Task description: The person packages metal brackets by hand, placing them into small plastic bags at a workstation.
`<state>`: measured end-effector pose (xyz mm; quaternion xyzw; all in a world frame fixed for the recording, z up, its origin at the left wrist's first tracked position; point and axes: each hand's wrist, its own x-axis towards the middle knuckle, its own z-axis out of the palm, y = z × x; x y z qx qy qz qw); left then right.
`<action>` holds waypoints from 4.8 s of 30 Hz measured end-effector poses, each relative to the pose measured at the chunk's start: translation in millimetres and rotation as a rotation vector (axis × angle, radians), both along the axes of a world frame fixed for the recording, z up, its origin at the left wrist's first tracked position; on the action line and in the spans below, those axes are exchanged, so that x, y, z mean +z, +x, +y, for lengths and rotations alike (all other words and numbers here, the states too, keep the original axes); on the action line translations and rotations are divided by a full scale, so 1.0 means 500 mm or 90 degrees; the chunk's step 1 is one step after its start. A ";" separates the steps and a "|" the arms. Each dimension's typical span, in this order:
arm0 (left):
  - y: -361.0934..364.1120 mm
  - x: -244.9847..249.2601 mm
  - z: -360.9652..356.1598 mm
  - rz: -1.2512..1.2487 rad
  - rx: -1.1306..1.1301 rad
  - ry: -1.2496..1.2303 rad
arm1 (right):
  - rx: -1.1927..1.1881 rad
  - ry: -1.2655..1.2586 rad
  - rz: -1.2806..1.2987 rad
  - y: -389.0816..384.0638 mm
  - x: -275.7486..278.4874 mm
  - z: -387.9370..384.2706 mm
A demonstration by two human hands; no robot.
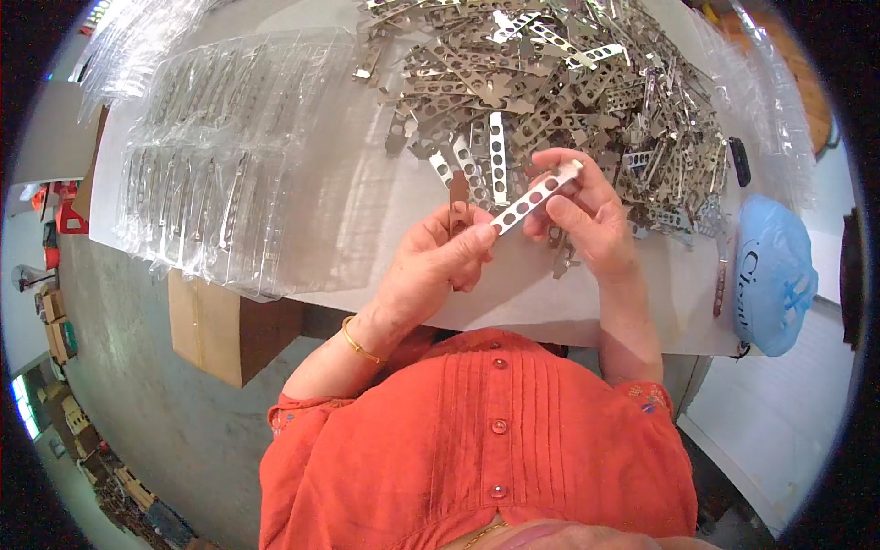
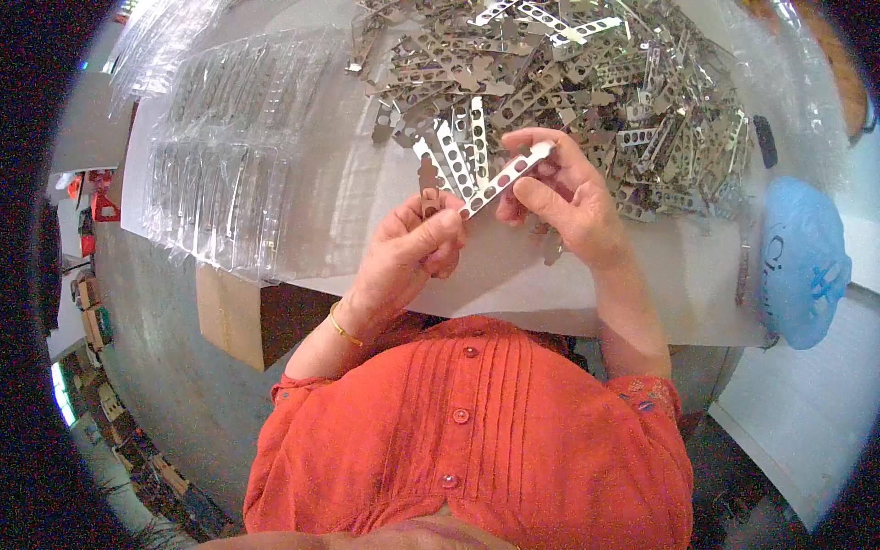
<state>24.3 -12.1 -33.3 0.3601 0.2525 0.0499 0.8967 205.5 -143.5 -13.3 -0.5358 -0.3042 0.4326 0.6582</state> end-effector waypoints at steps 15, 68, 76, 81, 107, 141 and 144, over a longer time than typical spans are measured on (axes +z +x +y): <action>0.003 0.010 -0.007 0.042 -0.022 0.112 | 0.034 -0.079 0.039 0.002 -0.007 -0.005; 0.197 0.037 0.110 -0.230 -0.036 -0.050 | -0.163 -0.082 -0.234 0.051 0.099 0.032; 0.227 0.041 0.129 -0.237 -0.094 -0.062 | -0.197 -0.145 -0.284 0.066 0.114 0.044; 0.227 0.044 0.123 -0.223 -0.096 -0.029 | -0.193 -0.130 -0.308 0.066 0.100 0.051; 0.225 0.010 0.098 -0.227 -0.079 -0.018 | -0.175 -0.182 -0.252 0.047 0.072 0.037; 0.207 0.018 0.088 -0.110 -0.027 0.141 | -0.224 -0.158 -0.292 0.022 0.034 0.034; 0.208 0.017 0.088 -0.103 -0.023 0.147 | -0.207 -0.166 -0.292 0.024 0.034 0.032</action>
